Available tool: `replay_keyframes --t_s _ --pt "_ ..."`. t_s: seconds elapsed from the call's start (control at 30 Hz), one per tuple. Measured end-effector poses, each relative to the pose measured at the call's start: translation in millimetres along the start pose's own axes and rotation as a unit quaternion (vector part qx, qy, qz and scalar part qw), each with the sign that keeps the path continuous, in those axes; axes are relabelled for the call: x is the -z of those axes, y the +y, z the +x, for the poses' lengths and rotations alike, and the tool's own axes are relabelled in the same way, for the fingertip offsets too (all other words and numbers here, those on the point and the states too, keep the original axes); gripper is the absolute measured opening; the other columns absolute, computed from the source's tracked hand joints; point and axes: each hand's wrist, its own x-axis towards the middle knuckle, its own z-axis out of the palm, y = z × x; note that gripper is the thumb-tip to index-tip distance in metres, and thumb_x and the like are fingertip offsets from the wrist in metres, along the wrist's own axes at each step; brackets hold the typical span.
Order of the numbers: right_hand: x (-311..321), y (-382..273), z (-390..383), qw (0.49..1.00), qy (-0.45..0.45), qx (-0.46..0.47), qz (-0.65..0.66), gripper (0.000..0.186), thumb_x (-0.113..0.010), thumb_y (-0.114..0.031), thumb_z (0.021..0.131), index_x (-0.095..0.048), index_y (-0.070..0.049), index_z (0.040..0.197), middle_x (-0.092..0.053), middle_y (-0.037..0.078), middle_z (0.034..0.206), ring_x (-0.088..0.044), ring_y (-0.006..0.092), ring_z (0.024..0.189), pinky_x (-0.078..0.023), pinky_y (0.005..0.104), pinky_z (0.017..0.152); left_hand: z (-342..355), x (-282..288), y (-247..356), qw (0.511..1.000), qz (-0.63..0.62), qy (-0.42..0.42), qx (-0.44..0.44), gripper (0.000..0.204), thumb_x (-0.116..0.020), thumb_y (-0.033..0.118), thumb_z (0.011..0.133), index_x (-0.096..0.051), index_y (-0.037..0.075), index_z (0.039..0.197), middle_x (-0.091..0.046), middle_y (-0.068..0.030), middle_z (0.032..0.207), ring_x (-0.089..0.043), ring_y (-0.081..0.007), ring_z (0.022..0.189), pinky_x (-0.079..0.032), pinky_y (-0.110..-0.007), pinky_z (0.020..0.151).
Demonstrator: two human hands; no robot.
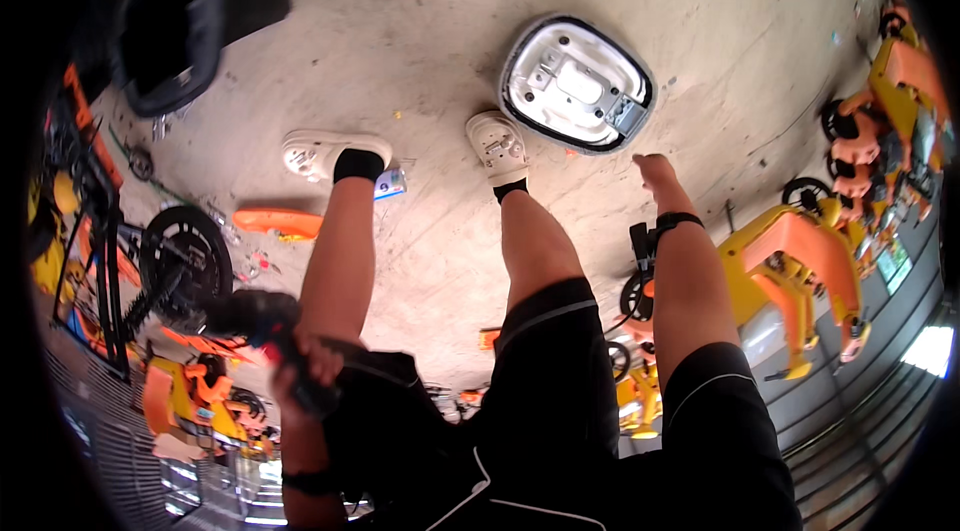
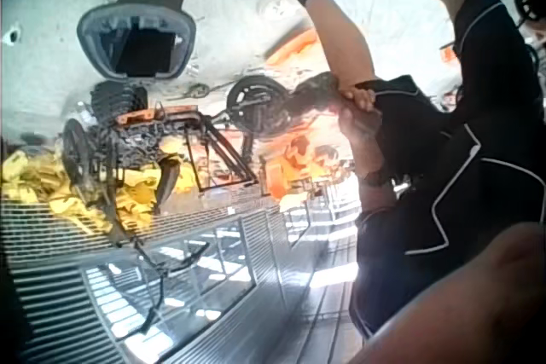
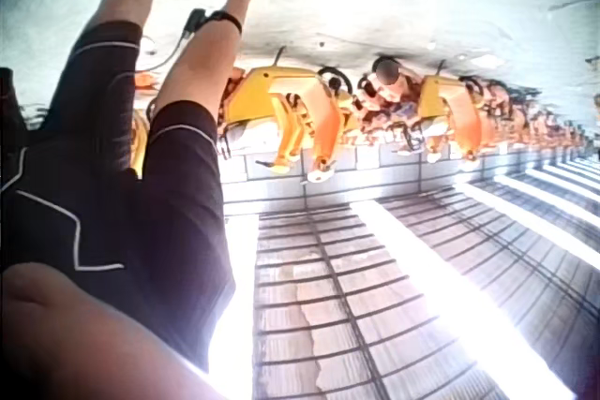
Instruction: The person uses a hammer and a flathead screwdriver to loosen components on a scooter frame, then uses a power drill to secure a gray seat cover onto a black storage bin before picking it up.
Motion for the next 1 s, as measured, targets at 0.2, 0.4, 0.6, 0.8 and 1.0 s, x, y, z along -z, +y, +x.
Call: replay_keyframes --t_s 0.2,0.4,0.6,0.8,1.0 --pt "-59 7 72 0.89 -0.104 -0.051 0.441 0.094 -0.066 -0.065 0.088 -0.034 -0.007 0.155 -0.039 0.008 0.158 -0.029 0.0289 0.148 -0.019 0.0498 0.121 18 -35 -4 0.999 0.038 0.006 0.033 0.038 -0.071 0.03 0.089 -0.044 0.009 0.107 -0.05 -0.0006 0.075 -0.051 -0.0131 0.06 -0.04 -0.035 0.072" --pt "-73 -5 36 0.704 -0.138 -0.052 0.694 0.023 -0.07 -0.024 0.096 -0.066 -0.008 0.112 -0.065 0.009 0.126 -0.064 0.0232 0.112 -0.057 0.0441 0.097 15 -44 -35 0.994 0.089 0.031 0.051 0.039 -0.07 0.034 0.089 -0.048 0.01 0.109 -0.051 -0.0022 0.08 -0.051 -0.0146 0.067 -0.041 -0.035 0.071" --pt "3 -77 -102 0.647 -0.176 -0.026 0.741 0.035 -0.046 -0.008 0.098 -0.048 0.008 0.129 -0.056 0.026 0.131 -0.059 0.0444 0.117 -0.055 0.0631 0.096 -43 -29 -16 0.992 0.107 0.049 0.048 0.034 -0.068 0.026 0.09 -0.053 0.005 0.113 -0.058 -0.0093 0.087 -0.059 -0.0235 0.082 -0.05 -0.038 0.077" --pt "132 -153 -310 0.853 0.318 0.29 0.297 0.057 -0.055 -0.002 0.086 -0.039 0.0 0.141 -0.049 0.027 0.139 -0.053 0.0422 0.127 -0.051 0.0497 0.1 -154 -54 82 0.979 0.187 0.058 -0.052 0.034 -0.07 0.023 0.086 -0.055 0.005 0.11 -0.063 -0.0111 0.086 -0.065 -0.0259 0.079 -0.054 -0.038 0.076" --pt "261 -231 -652 0.644 0.351 0.662 -0.156 0.056 -0.052 0.0 0.085 -0.048 -0.007 0.141 -0.05 0.021 0.141 -0.049 0.0412 0.131 -0.045 0.0511 0.107 -242 -24 149 0.974 0.138 0.115 -0.141 0.021 -0.069 0.019 0.089 -0.058 0.007 0.102 -0.063 -0.0075 0.083 -0.066 -0.0216 0.075 -0.054 -0.034 0.071"
